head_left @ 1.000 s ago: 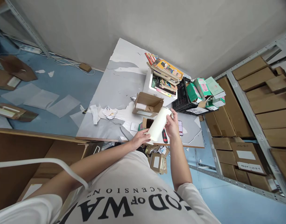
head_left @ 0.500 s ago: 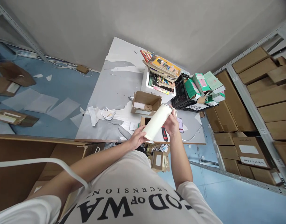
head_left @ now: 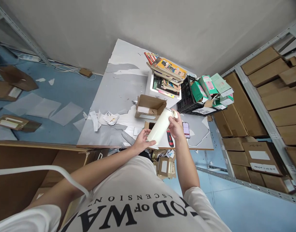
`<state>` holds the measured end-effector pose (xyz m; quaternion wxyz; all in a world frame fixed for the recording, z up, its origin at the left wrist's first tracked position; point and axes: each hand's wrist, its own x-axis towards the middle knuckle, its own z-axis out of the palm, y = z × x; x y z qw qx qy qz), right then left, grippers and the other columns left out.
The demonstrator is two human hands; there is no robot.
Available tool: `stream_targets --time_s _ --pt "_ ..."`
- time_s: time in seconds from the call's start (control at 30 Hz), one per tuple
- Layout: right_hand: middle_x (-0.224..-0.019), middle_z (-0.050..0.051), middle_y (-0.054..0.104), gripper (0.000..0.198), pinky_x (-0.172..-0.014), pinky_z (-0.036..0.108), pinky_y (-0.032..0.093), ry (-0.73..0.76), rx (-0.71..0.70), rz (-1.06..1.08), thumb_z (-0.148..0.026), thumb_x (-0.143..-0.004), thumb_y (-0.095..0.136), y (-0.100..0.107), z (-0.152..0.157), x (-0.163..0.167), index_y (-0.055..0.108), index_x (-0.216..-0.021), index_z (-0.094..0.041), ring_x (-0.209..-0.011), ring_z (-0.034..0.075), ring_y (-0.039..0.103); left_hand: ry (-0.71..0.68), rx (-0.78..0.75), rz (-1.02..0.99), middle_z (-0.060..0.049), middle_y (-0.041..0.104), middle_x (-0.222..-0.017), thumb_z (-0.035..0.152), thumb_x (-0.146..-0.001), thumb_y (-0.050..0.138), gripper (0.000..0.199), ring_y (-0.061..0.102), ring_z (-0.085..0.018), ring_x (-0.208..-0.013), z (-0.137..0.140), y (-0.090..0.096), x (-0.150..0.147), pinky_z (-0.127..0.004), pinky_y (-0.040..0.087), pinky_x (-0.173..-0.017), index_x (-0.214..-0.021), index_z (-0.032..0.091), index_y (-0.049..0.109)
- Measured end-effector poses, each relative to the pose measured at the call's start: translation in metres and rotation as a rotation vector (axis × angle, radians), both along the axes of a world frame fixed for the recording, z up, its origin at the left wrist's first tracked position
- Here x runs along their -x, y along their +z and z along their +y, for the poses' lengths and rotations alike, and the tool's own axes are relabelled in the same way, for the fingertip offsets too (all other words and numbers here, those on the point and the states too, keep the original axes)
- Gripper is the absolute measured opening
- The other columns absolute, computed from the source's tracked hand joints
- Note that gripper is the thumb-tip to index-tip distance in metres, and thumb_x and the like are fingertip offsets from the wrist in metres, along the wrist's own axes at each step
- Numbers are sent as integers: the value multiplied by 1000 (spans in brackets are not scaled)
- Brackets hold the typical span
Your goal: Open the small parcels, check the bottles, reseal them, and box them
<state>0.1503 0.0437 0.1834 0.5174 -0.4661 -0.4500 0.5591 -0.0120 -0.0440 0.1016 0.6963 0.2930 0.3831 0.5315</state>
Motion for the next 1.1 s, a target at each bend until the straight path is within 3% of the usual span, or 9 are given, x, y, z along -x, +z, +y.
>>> stream_targets --time_s 0.13,0.27,0.43,0.63,0.73,0.83,0.93,1.03,1.1 --pt "-112 3 62 58 -70 30 52 62 -30 11 -58 -64 72 5 3 -5 55 -111 -29 -89 18 60 -66 111 -189 -6 64 -104 39 -63 76 52 63 -22 -93 1 -1 1 -36 50 -82 -106 19 55" --pt "-102 2 63 49 -65 29 50 146 27 89 -61 -68 68 10 8 -12 54 -101 -28 -82 18 60 -157 235 -402 -11 66 -112 46 -75 59 51 67 -26 -86 0 0 1 -41 52 -80 -117 18 56" --pt "-86 -4 61 36 -58 22 46 144 69 100 -42 -70 74 10 13 -15 51 -95 -29 -67 12 56 -181 245 -400 -13 68 -109 45 -80 57 49 69 -27 -84 -2 -2 -7 -39 54 -74 -118 14 55" --pt "-97 -1 63 34 -59 23 46 213 12 -47 -49 -74 68 8 16 -32 49 -92 -28 -72 14 58 -173 213 -314 -14 67 -111 39 -70 75 56 67 -26 -92 -6 -3 -13 -36 54 -76 -117 14 56" --pt "-108 3 63 40 -67 28 49 308 -54 -255 -54 -78 63 13 14 -49 51 -106 -29 -84 18 61 -193 232 -307 -13 68 -106 36 -65 79 61 67 -24 -87 -10 -1 -17 -32 53 -71 -117 13 57" --pt "-122 8 60 56 -86 36 48 444 -178 -467 -61 -78 60 24 11 -68 52 -123 -27 -107 24 58 -227 229 -349 -12 70 -100 37 -63 79 59 67 -22 -79 -13 0 -22 -31 52 -68 -114 12 60" --pt "-131 11 54 70 -95 39 45 624 -242 -540 -60 -74 66 33 8 -84 49 -131 -24 -116 27 54 -284 204 -388 -11 70 -93 39 -63 78 57 66 -20 -73 -13 1 -27 -30 52 -64 -110 12 62" --pt "-134 12 53 78 -93 39 47 641 -261 -596 -55 -78 65 35 7 -92 35 -143 -26 -115 27 56 -305 193 -411 -10 69 -94 43 -63 76 60 65 -20 -70 -13 3 -31 -30 52 -62 -112 13 59" --pt "-132 12 54 70 -91 39 48 606 -329 -659 -53 -80 63 33 9 -93 39 -141 -26 -114 26 56 -295 194 -407 -10 69 -95 46 -65 74 62 66 -20 -69 -12 3 -34 -31 51 -60 -115 15 55"
